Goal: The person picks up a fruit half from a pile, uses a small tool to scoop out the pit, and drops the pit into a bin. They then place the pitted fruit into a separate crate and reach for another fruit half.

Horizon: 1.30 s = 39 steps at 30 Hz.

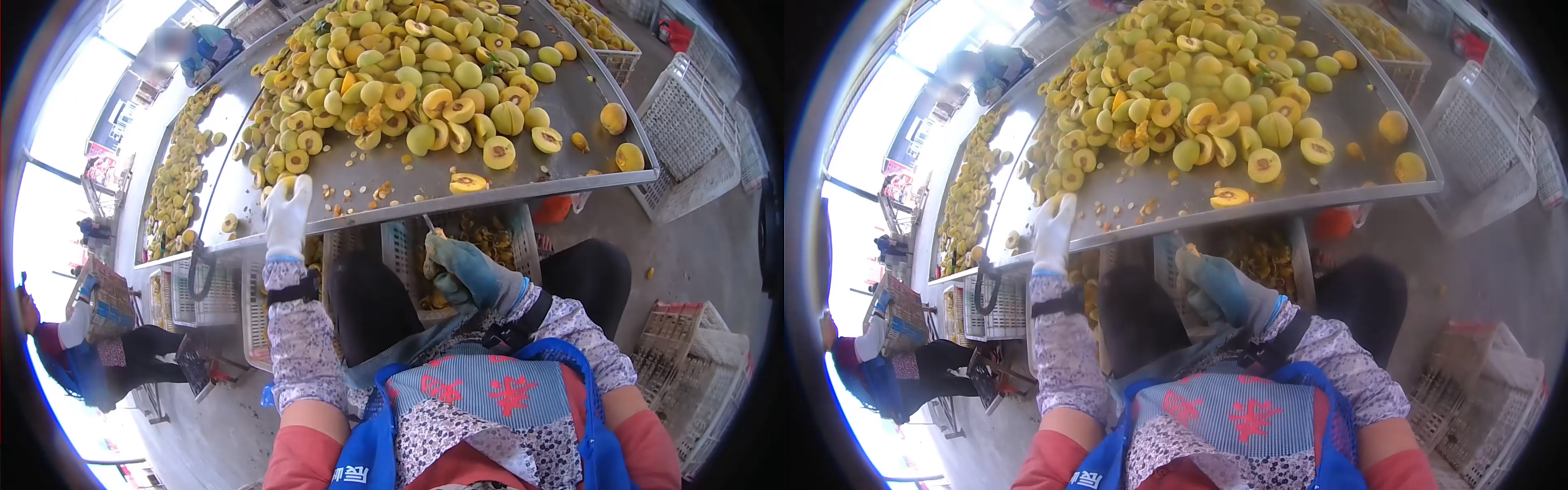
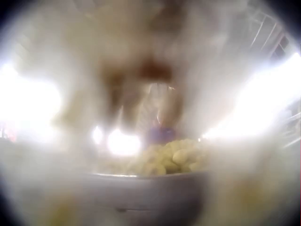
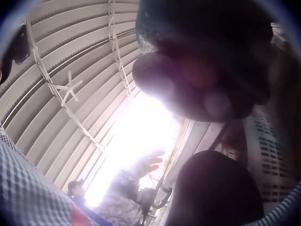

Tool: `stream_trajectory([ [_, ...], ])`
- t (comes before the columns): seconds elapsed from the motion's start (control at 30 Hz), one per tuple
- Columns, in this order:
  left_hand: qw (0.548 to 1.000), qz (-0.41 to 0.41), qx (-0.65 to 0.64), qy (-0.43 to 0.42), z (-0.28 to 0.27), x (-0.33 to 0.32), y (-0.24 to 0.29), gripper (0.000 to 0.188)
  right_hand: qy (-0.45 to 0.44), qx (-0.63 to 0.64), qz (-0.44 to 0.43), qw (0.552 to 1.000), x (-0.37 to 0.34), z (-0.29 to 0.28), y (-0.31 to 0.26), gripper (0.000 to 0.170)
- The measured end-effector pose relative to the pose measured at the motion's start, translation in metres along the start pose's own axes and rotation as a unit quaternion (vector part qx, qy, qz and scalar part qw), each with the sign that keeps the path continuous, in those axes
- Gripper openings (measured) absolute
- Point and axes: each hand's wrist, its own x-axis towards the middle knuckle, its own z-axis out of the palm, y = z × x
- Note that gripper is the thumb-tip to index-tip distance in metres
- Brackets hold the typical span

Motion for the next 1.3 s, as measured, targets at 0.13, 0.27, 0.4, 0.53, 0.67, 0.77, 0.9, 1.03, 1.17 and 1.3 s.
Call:
stream_trajectory([
  [0.13,0.991,-0.017,0.069,-0.111,0.081,0.069,0.037,0.069,0.053,-0.077,-0.046,0.995,0.004,0.001,-0.004,0.046],
  [0.27,0.996,0.049,0.058,-0.045,0.162,0.075,0.023,0.069,0.054,-0.087,-0.048,0.994,0.009,-0.001,-0.009,0.046],
  [0.4,0.967,0.030,-0.233,-0.101,0.142,0.044,0.047,0.057,0.080,-0.075,-0.040,0.993,0.010,-0.002,-0.009,0.044],
  [0.53,0.920,-0.043,-0.330,-0.206,0.113,0.026,0.064,0.045,0.115,-0.105,-0.067,0.986,0.014,-0.008,-0.004,0.043],
  [0.67,0.852,-0.034,-0.454,-0.257,0.080,-0.028,0.087,0.027,0.149,-0.114,-0.170,0.968,0.016,-0.003,-0.007,0.041],
  [0.77,0.850,0.021,-0.483,-0.207,0.081,-0.059,0.084,0.033,0.170,-0.227,-0.388,0.877,0.034,-0.007,0.007,0.037],
  [0.9,0.804,0.071,-0.553,-0.206,0.088,-0.090,0.091,0.041,0.212,-0.355,-0.342,0.844,0.033,-0.007,0.010,0.038],
  [1.03,0.732,-0.061,-0.654,-0.183,0.093,-0.114,0.111,0.041,0.217,-0.437,-0.390,0.781,0.032,-0.011,0.017,0.035],
  [1.17,0.732,-0.078,-0.657,-0.163,0.095,-0.121,0.114,0.041,0.234,-0.375,-0.314,0.840,0.026,-0.005,0.016,0.037],
  [1.3,0.749,-0.072,-0.647,-0.123,0.102,-0.122,0.115,0.046,0.222,-0.334,-0.279,0.872,0.035,-0.009,0.027,0.038],
])
